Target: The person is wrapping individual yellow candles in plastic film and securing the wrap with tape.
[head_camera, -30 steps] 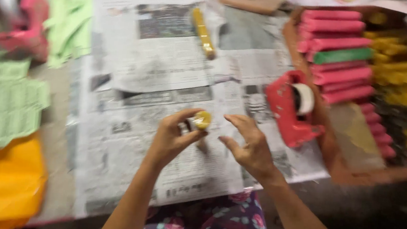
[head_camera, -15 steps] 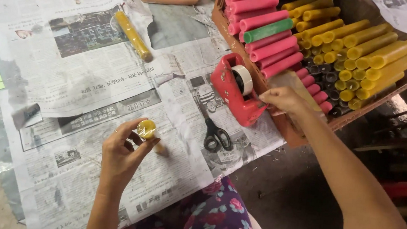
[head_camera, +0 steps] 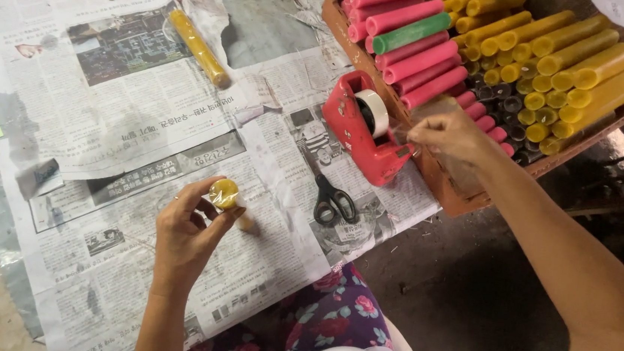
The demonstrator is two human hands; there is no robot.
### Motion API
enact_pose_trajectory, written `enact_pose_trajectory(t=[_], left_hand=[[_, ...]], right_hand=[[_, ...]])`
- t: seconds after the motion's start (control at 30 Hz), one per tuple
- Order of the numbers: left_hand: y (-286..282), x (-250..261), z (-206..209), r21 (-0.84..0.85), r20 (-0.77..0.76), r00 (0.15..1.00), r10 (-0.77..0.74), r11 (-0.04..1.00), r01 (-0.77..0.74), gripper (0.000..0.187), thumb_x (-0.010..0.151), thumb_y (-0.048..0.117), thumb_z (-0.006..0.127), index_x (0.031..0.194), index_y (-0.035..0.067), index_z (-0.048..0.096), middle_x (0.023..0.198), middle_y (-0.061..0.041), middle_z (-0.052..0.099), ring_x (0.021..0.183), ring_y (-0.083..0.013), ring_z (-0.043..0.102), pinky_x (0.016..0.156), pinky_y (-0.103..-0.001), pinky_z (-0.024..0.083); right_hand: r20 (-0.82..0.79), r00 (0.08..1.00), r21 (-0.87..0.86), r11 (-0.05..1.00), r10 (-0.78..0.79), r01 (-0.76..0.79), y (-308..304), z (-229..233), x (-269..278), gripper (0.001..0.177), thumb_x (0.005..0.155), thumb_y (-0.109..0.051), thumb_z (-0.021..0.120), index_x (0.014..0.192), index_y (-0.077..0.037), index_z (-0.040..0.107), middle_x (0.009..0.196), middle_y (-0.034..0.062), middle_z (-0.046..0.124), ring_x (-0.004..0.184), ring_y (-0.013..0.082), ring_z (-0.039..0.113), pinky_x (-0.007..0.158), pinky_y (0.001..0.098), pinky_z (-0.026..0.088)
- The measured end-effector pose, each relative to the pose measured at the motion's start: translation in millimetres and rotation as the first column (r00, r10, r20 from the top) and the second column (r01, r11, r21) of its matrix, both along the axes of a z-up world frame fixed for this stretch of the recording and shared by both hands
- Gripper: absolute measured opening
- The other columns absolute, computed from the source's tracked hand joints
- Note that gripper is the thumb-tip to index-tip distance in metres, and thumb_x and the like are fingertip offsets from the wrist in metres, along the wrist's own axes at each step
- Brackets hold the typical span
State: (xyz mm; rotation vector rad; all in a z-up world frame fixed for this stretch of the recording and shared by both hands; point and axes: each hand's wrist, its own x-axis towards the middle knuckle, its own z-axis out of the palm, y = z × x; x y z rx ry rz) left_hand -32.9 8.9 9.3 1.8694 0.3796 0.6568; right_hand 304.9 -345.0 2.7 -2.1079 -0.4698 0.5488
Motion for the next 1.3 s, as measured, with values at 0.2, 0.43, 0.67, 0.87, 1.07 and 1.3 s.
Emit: enact_pose_trajectory(t=[0.2,0.43,0.67,0.87,1.07,1.3], left_hand=[[6,-3,-1,0.170,-0.074,0.994,-0.075,0.982,0.086,0.048,0.084,0.021,0.079,0.128,0.006,0.065,0.104,-0.007,0.071,0.071,-0.0102,0.062,0.055,-0.021,0.053],[4,3,-2,0.171,-0.097,0.995,-0.021,0.985,0.038,0.049,0.083,0.021,0.081,0.128,0.007,0.067,0.106,-0.006,0.072,0.071,-0.0093,0.062,0.055,-0.021,0.049],[7,11,-16,-0.033,0.101,0.994,0.035,0.999,-0.032,0.056,0.074,0.015,0.091,0.126,0.012,0.072,0.100,-0.008,0.073,0.063,-0.0155,0.062,0.051,-0.024,0.046],[4,18,-16,-0.009,0.131,0.990,0.050,0.999,-0.049,0.056,0.072,0.018,0.092,0.125,0.017,0.073,0.099,-0.007,0.074,0.058,-0.0150,0.063,0.049,-0.024,0.047],[0,23,-10,-0.157,0.109,0.994,0.025,0.988,-0.008,0.055,0.076,0.013,0.088,0.128,0.015,0.070,0.103,-0.013,0.077,0.051,-0.0170,0.069,0.050,-0.025,0.056],[7,34,-18,-0.238,0.172,0.985,-0.027,0.969,0.068,0.063,0.073,0.007,0.088,0.133,0.008,0.067,0.109,-0.021,0.075,0.060,-0.0219,0.075,0.054,-0.029,0.060]], right_hand=[[-0.347,0.888,-0.144,0.953,-0.301,0.266,10,7,-45,0.008,0.093,-0.003,0.077,0.087,0.000,0.073,0.084,0.0083,0.068,0.066,0.0130,0.053,0.061,0.0218,0.048],[-0.372,0.874,-0.095,0.949,-0.313,0.300,-19,-68,-37,0.017,0.093,-0.019,0.075,0.105,-0.007,0.074,0.106,0.0038,0.073,0.097,0.0133,0.065,0.084,0.0308,0.057],[-0.543,0.830,0.197,0.940,-0.131,0.278,-2,-102,-90,0.023,0.093,-0.009,0.071,0.110,0.006,0.067,0.102,0.0238,0.072,0.098,0.0312,0.069,0.082,0.0549,0.059],[-0.074,0.986,0.502,0.860,0.151,-0.094,95,29,-170,0.018,0.092,-0.004,0.066,0.102,0.009,0.073,0.113,0.0280,0.071,0.107,0.0324,0.068,0.089,0.0517,0.059],[0.234,0.906,0.708,0.577,0.352,-0.407,191,42,-198,0.028,0.101,-0.017,0.055,0.102,0.004,0.074,0.132,0.0276,0.062,0.129,0.0362,0.060,0.106,0.0466,0.050],[0.064,0.950,0.774,0.586,0.307,-0.241,233,28,-204,0.035,0.107,-0.027,0.053,0.104,0.000,0.076,0.134,0.0180,0.059,0.121,0.0255,0.062,0.100,0.0405,0.055]])
